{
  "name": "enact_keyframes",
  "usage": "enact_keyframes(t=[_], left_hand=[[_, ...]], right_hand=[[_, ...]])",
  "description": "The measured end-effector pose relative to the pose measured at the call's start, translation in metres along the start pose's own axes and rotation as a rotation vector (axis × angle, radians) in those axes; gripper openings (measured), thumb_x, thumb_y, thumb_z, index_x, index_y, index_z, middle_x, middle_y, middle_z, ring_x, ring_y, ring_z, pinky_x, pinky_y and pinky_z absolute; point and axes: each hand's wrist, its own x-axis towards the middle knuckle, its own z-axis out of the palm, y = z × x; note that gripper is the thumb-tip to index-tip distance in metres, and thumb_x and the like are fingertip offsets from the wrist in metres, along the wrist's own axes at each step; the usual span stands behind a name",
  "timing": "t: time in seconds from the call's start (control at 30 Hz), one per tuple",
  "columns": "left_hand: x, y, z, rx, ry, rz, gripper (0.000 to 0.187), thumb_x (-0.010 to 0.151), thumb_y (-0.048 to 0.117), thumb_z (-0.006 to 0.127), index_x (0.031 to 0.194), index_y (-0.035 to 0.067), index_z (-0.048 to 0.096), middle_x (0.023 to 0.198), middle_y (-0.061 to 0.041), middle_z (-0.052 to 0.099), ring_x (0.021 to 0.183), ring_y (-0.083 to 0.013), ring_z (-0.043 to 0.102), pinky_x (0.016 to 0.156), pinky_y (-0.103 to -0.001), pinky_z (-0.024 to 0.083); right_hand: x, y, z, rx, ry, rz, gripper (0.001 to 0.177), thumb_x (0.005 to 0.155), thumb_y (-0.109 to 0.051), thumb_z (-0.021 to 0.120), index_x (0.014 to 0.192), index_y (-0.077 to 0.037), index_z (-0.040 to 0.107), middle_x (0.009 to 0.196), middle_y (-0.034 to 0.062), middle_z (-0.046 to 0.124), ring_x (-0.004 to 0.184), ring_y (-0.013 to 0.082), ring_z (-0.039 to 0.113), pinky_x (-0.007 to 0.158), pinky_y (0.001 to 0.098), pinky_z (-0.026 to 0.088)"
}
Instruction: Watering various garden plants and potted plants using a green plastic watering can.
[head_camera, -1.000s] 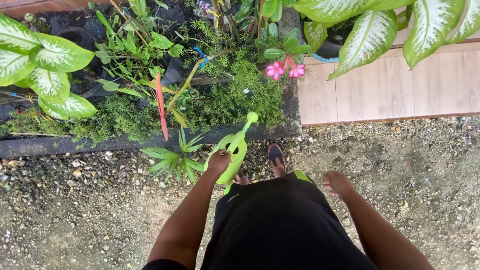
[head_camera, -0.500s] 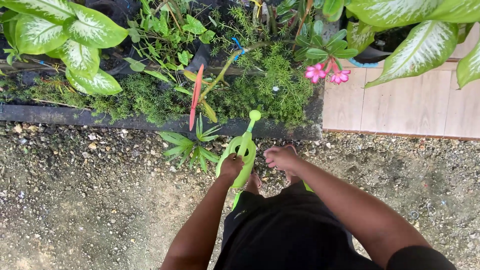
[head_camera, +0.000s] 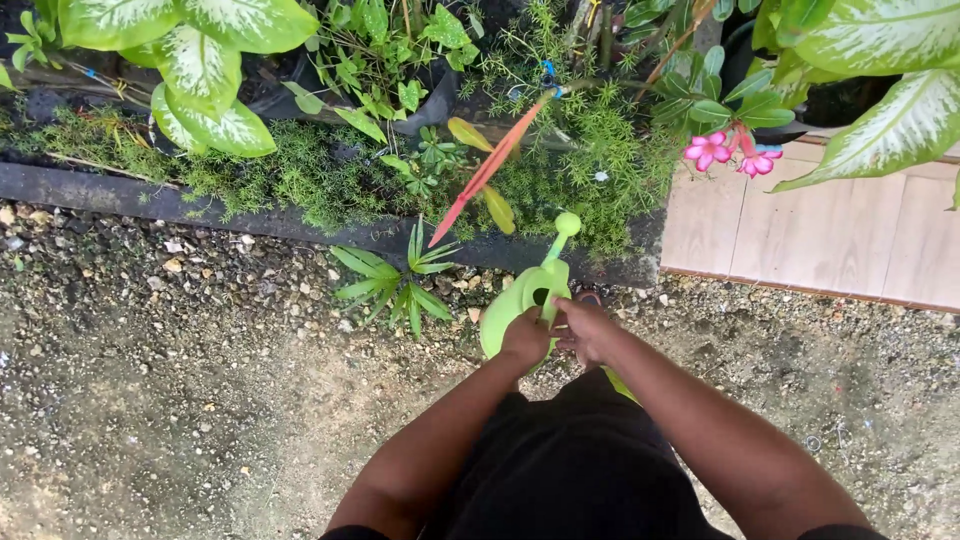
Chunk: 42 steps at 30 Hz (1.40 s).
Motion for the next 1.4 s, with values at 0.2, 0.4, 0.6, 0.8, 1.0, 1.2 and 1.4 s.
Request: enact_keyframes(t=[0.2, 0.4, 0.6, 0.8, 1.0, 1.2, 1.4], left_hand=[[-0.030, 0.011, -0.016, -0.041, -0.076, 0.019, 0.053, 0.104, 0.029, 0.040, 0.151, 0.008, 0.051, 0.134, -0.022, 0.065, 0.129, -0.0398, 0.060, 0.105, -0.050, 0.052], [-0.030, -0.017, -0.014, -0.085, -0.058, -0.010, 0.051, 0.103, 0.029, 0.042, 0.150, 0.013, 0.053, 0.134, -0.019, 0.065, 0.128, -0.0377, 0.061, 0.104, -0.049, 0.053], [-0.021, -0.050, -0.011, -0.173, 0.026, -0.019, 0.051, 0.101, 0.031, 0.050, 0.149, 0.015, 0.055, 0.130, -0.023, 0.066, 0.126, -0.0440, 0.060, 0.104, -0.054, 0.052], [-0.050, -0.037, -0.037, -0.223, 0.103, -0.122, 0.050, 0.101, 0.036, 0.053, 0.149, 0.023, 0.056, 0.131, -0.018, 0.069, 0.128, -0.0373, 0.062, 0.105, -0.051, 0.053], [-0.072, -0.026, -0.058, -0.251, 0.216, -0.200, 0.050, 0.101, 0.037, 0.054, 0.150, 0.025, 0.055, 0.129, -0.012, 0.072, 0.125, -0.0329, 0.065, 0.106, -0.049, 0.052], [-0.121, 0.021, -0.089, -0.347, 0.295, -0.296, 0.055, 0.101, 0.036, 0.054, 0.153, 0.021, 0.051, 0.135, -0.012, 0.070, 0.128, -0.0312, 0.064, 0.107, -0.050, 0.051], [-0.126, 0.005, -0.090, -0.465, 0.429, -0.310, 0.054, 0.101, 0.033, 0.057, 0.154, 0.022, 0.051, 0.134, -0.011, 0.071, 0.128, -0.0297, 0.064, 0.106, -0.047, 0.051]], right_hand=[[0.004, 0.012, 0.007, 0.061, 0.074, 0.000, 0.055, 0.100, -0.038, 0.064, 0.137, -0.002, 0.045, 0.102, 0.0045, 0.050, 0.093, 0.0238, 0.061, 0.085, 0.0460, 0.056], [0.005, 0.025, 0.024, 0.026, 0.079, -0.020, 0.059, 0.101, -0.042, 0.065, 0.140, -0.001, 0.047, 0.104, 0.0067, 0.054, 0.099, 0.0270, 0.063, 0.095, 0.0531, 0.054], [-0.024, 0.009, 0.044, -0.106, 0.040, -0.059, 0.059, 0.102, -0.039, 0.064, 0.142, 0.000, 0.047, 0.107, 0.0079, 0.051, 0.101, 0.0252, 0.062, 0.100, 0.0526, 0.051], [0.008, 0.008, 0.051, -0.237, -0.035, -0.084, 0.045, 0.102, -0.034, 0.065, 0.135, -0.004, 0.056, 0.107, 0.0101, 0.054, 0.099, 0.0283, 0.067, 0.096, 0.0519, 0.054], [-0.007, -0.017, 0.081, -0.369, -0.095, -0.119, 0.041, 0.104, -0.024, 0.060, 0.137, 0.000, 0.055, 0.104, 0.0123, 0.061, 0.093, 0.0251, 0.072, 0.089, 0.0468, 0.056], [-0.016, -0.029, 0.110, -0.495, -0.223, -0.160, 0.038, 0.104, -0.024, 0.059, 0.133, 0.000, 0.057, 0.098, 0.0100, 0.061, 0.085, 0.0228, 0.068, 0.084, 0.0416, 0.056], [-0.023, -0.031, 0.129, -0.536, -0.298, -0.206, 0.049, 0.103, -0.019, 0.058, 0.143, 0.007, 0.049, 0.108, 0.0131, 0.065, 0.083, 0.0160, 0.073, 0.072, 0.0358, 0.055]])
